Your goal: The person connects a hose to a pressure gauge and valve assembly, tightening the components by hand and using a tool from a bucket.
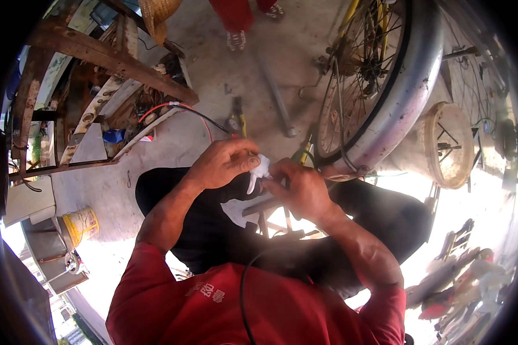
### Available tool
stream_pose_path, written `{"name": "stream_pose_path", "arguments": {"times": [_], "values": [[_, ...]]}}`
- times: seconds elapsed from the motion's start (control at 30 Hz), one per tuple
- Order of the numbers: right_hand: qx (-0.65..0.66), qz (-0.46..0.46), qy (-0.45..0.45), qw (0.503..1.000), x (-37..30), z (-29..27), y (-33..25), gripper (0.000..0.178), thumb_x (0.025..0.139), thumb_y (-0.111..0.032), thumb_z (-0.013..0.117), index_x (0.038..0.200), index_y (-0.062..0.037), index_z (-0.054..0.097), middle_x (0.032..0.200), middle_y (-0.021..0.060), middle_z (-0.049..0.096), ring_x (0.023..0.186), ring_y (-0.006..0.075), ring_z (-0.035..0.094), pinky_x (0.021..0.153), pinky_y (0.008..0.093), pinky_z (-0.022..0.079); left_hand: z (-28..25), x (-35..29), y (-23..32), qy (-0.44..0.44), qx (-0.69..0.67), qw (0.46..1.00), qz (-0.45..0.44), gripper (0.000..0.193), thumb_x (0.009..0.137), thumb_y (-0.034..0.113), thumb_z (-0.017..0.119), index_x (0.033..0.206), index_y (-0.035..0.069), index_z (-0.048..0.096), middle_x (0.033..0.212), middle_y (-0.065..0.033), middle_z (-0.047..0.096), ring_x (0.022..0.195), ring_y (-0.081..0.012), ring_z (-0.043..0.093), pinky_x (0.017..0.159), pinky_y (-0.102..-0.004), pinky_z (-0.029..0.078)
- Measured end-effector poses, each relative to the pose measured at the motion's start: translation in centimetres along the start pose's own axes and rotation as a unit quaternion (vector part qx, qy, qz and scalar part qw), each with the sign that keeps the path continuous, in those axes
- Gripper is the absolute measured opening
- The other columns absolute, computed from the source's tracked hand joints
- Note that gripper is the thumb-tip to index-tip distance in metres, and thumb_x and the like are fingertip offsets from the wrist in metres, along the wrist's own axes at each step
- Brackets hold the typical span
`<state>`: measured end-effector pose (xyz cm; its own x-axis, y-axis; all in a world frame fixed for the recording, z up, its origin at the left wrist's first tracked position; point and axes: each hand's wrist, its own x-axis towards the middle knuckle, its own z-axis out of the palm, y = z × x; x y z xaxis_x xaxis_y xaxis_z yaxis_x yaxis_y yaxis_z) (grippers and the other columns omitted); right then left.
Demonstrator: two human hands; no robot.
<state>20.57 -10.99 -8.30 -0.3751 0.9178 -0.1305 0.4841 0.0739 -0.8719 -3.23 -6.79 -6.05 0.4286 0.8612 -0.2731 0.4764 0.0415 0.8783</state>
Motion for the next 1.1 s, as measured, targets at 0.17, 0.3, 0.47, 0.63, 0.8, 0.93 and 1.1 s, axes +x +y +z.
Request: {"name": "stream_pose_path", "arguments": {"times": [0.17,0.3,0.47,0.63,0.8,0.93,1.1], "values": [[0.006,0.036,-0.056,0.998,0.1,-0.5,-0.7,0.026,0.088,-0.02,0.08,0.101,-0.0005,0.068,0.087,0.0086,0.074,0.076,0.0195,0.069,0.073,0.0334,0.055,0.9,-0.1,0.0,-0.057,0.022,0.996,0.071,0.03,0.092,0.026,0.077,0.111,0.004,0.071,0.084,-0.0081,0.07,0.077,-0.0177,0.067,0.071,-0.0331,0.052],[0.318,0.158,-0.249,0.901,0.1,-1.4,1.2,0.023,0.098,-0.026,0.071,0.103,-0.0035,0.071,0.091,0.0006,0.071,0.084,0.0087,0.064,0.074,0.0275,0.052,0.3,0.1,0.0,-0.08,0.074,0.959,0.263,0.03,0.087,0.02,0.08,0.113,0.007,0.072,0.093,-0.0064,0.07,0.085,-0.0209,0.068,0.074,-0.0335,0.052],[0.399,0.173,-0.294,0.851,0.7,-2.3,0.3,0.024,0.095,-0.022,0.075,0.107,-0.0019,0.068,0.093,0.0021,0.071,0.088,0.0095,0.064,0.078,0.0263,0.051,0.0,-0.1,0.9,-0.099,0.018,0.96,0.26,0.032,0.085,0.015,0.081,0.115,0.007,0.072,0.107,-0.0075,0.068,0.096,-0.023,0.067,0.082,-0.035,0.052],[0.387,0.173,-0.242,0.873,0.9,-2.0,-0.5,0.021,0.096,-0.018,0.074,0.108,-0.0031,0.066,0.094,0.003,0.072,0.089,0.0095,0.066,0.08,0.0271,0.053,0.0,0.0,-0.8,-0.056,-0.029,0.964,0.259,0.034,0.085,0.014,0.081,0.117,0.006,0.071,0.11,-0.0089,0.068,0.099,-0.024,0.066,0.086,-0.0353,0.052],[0.328,0.134,-0.202,0.913,0.6,-1.3,0.4,0.022,0.094,-0.017,0.076,0.107,-0.0036,0.065,0.093,0.0029,0.071,0.087,0.0104,0.065,0.08,0.0279,0.053,-0.6,0.2,0.2,-0.007,0.022,0.955,0.297,0.038,0.083,0.014,0.078,0.119,0.005,0.068,0.103,-0.0107,0.068,0.097,-0.028,0.066,0.085,-0.0389,0.052],[0.181,0.083,-0.124,0.972,0.4,-0.4,0.6,0.019,0.094,-0.016,0.075,0.105,-0.0026,0.067,0.094,0.0033,0.071,0.088,0.0083,0.063,0.081,0.0276,0.052,-0.1,0.0,-0.5,-0.044,-0.005,0.986,0.161,0.037,0.086,0.014,0.076,0.121,0.004,0.067,0.107,-0.0109,0.07,0.098,-0.0252,0.068,0.086,-0.0365,0.054],[0.189,0.076,-0.122,0.971,0.5,-0.3,1.1,0.025,0.098,-0.025,0.07,0.108,-0.0016,0.07,0.09,0.0019,0.071,0.084,0.01,0.064,0.078,0.0288,0.053,0.5,-0.1,0.3,-0.032,-0.034,0.993,0.109,0.033,0.09,0.01,0.075,0.121,0.004,0.066,0.106,-0.009,0.072,0.095,-0.0235,0.071,0.084,-0.0356,0.055]]}}
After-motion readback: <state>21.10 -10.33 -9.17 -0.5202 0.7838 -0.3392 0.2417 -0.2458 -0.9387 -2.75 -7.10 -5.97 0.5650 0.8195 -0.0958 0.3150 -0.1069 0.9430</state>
